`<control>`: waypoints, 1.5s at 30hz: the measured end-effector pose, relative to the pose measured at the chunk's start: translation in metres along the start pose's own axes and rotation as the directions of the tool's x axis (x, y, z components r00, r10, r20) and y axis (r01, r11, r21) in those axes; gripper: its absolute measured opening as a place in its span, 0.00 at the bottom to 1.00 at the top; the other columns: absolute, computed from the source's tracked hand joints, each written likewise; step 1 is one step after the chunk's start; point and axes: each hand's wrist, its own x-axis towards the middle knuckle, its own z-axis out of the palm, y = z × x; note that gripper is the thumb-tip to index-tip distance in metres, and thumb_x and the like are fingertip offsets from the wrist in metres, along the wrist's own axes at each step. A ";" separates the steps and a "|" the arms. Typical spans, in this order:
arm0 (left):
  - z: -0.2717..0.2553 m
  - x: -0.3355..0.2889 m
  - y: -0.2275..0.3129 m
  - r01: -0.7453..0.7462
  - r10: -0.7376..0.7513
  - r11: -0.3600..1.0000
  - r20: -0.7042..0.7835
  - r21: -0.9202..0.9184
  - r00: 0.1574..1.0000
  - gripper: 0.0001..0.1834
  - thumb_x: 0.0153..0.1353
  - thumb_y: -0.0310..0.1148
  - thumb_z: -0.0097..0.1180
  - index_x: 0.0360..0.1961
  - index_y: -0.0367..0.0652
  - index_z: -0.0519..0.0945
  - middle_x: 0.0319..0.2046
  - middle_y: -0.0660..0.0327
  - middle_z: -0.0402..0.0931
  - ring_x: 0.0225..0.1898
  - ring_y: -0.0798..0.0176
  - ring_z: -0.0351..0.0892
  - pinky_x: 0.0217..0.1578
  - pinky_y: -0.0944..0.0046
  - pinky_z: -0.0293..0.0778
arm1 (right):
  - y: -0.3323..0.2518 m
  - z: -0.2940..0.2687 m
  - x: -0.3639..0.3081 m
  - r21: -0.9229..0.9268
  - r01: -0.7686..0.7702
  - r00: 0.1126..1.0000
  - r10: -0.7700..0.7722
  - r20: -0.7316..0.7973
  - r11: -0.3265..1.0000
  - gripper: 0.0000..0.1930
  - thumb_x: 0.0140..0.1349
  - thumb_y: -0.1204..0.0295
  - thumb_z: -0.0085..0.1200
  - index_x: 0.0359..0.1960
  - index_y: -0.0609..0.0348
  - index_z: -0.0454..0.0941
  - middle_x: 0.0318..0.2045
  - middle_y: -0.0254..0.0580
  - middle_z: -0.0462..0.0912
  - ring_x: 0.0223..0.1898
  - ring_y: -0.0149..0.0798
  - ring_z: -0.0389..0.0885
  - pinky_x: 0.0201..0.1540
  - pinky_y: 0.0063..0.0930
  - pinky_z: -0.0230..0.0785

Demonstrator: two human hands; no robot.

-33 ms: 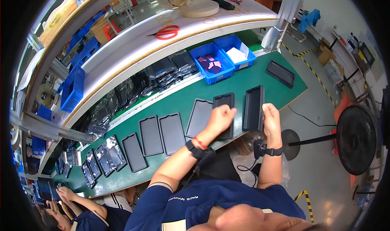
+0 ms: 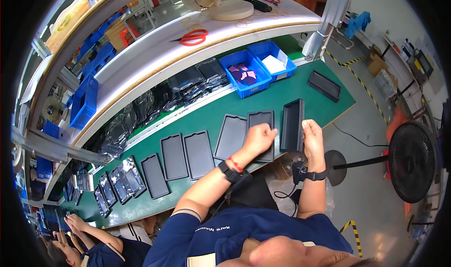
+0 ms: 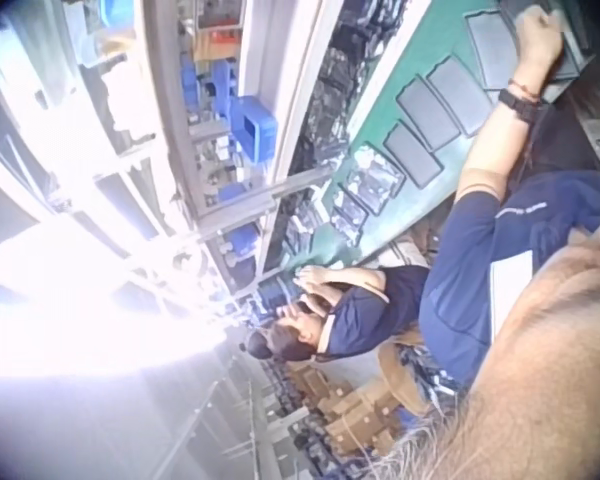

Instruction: The person places phone cases on a table, inserts cards into them, and puts the cases into plastic bags. They then use scissors to open a small bag and place its contents into the cases.

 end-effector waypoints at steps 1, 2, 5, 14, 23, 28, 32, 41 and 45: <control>0.007 0.002 -0.002 0.056 -0.066 0.992 0.090 0.111 0.994 0.18 0.53 0.40 0.56 0.16 0.37 0.73 0.17 0.49 0.72 0.22 0.48 0.73 0.26 0.54 0.69 | -0.006 0.009 -0.004 0.001 -0.014 1.000 0.014 0.015 1.000 0.09 0.65 0.69 0.43 0.27 0.56 0.70 0.16 0.23 0.63 0.17 0.19 0.59 0.19 0.14 0.55; 0.012 0.005 -0.006 0.102 -0.142 0.969 0.171 0.224 0.975 0.18 0.52 0.42 0.57 0.17 0.38 0.75 0.19 0.47 0.75 0.25 0.45 0.75 0.28 0.52 0.70 | -0.010 0.017 -0.007 0.002 -0.028 0.999 0.028 0.029 1.000 0.09 0.65 0.69 0.43 0.27 0.56 0.69 0.16 0.23 0.63 0.16 0.20 0.60 0.18 0.14 0.56; 0.008 0.011 -0.021 0.110 -0.115 0.966 0.007 0.234 0.993 0.19 0.54 0.44 0.56 0.19 0.37 0.76 0.19 0.48 0.75 0.25 0.46 0.76 0.29 0.51 0.70 | -0.007 0.019 -0.009 0.023 -0.033 0.996 0.030 0.090 0.999 0.10 0.66 0.68 0.43 0.26 0.56 0.68 0.15 0.26 0.63 0.15 0.21 0.60 0.16 0.16 0.58; 0.009 0.010 0.014 -0.062 0.055 0.990 -0.062 -0.125 0.997 0.21 0.61 0.41 0.49 0.17 0.36 0.68 0.12 0.55 0.66 0.15 0.66 0.61 0.18 0.60 0.61 | -0.004 0.054 -0.015 -0.356 0.300 0.952 -0.253 0.175 0.885 0.07 0.62 0.75 0.45 0.26 0.62 0.69 0.19 0.28 0.67 0.23 0.22 0.62 0.27 0.19 0.58; 0.019 0.031 0.009 -0.007 -0.023 0.990 -0.206 -0.143 0.978 0.19 0.59 0.40 0.50 0.18 0.36 0.70 0.12 0.49 0.67 0.17 0.50 0.68 0.21 0.54 0.64 | 0.000 -0.047 0.037 0.159 -0.128 0.992 0.126 0.024 0.979 0.11 0.67 0.68 0.39 0.31 0.58 0.72 0.27 0.33 0.76 0.28 0.28 0.75 0.32 0.24 0.71; 0.036 0.023 0.014 -0.258 0.131 0.855 0.294 0.450 0.947 0.18 0.54 0.44 0.53 0.40 0.42 0.78 0.51 0.47 0.68 0.56 0.47 0.63 0.54 0.50 0.58 | 0.021 -0.121 0.088 0.002 -0.320 0.939 0.318 0.129 0.947 0.12 0.65 0.64 0.44 0.33 0.60 0.72 0.26 0.37 0.77 0.27 0.30 0.76 0.30 0.25 0.71; 0.019 0.018 0.005 -0.227 0.045 0.824 0.340 0.519 0.939 0.26 0.54 0.44 0.54 0.54 0.47 0.71 0.60 0.46 0.57 0.63 0.44 0.52 0.60 0.48 0.50 | 0.032 -0.092 0.094 -0.441 -0.028 0.998 0.050 0.037 0.897 0.14 0.50 0.68 0.63 0.33 0.63 0.73 0.24 0.34 0.76 0.25 0.29 0.74 0.29 0.23 0.69; -0.028 0.002 -0.014 -0.122 -0.006 0.836 0.231 0.535 0.973 0.26 0.53 0.41 0.56 0.53 0.44 0.72 0.60 0.45 0.58 0.63 0.45 0.52 0.60 0.50 0.50 | 0.011 0.007 0.092 -0.760 0.100 0.970 0.106 0.218 0.643 0.17 0.45 0.65 0.65 0.34 0.63 0.77 0.23 0.47 0.79 0.26 0.41 0.78 0.31 0.31 0.70; -0.036 -0.010 -0.018 -0.255 0.238 0.890 0.094 0.378 0.967 0.24 0.52 0.39 0.59 0.49 0.38 0.74 0.55 0.42 0.64 0.61 0.40 0.57 0.58 0.49 0.57 | 0.024 0.004 0.109 -0.780 0.301 0.952 -0.221 0.212 0.549 0.15 0.49 0.66 0.62 0.33 0.63 0.77 0.23 0.45 0.79 0.25 0.38 0.78 0.29 0.30 0.69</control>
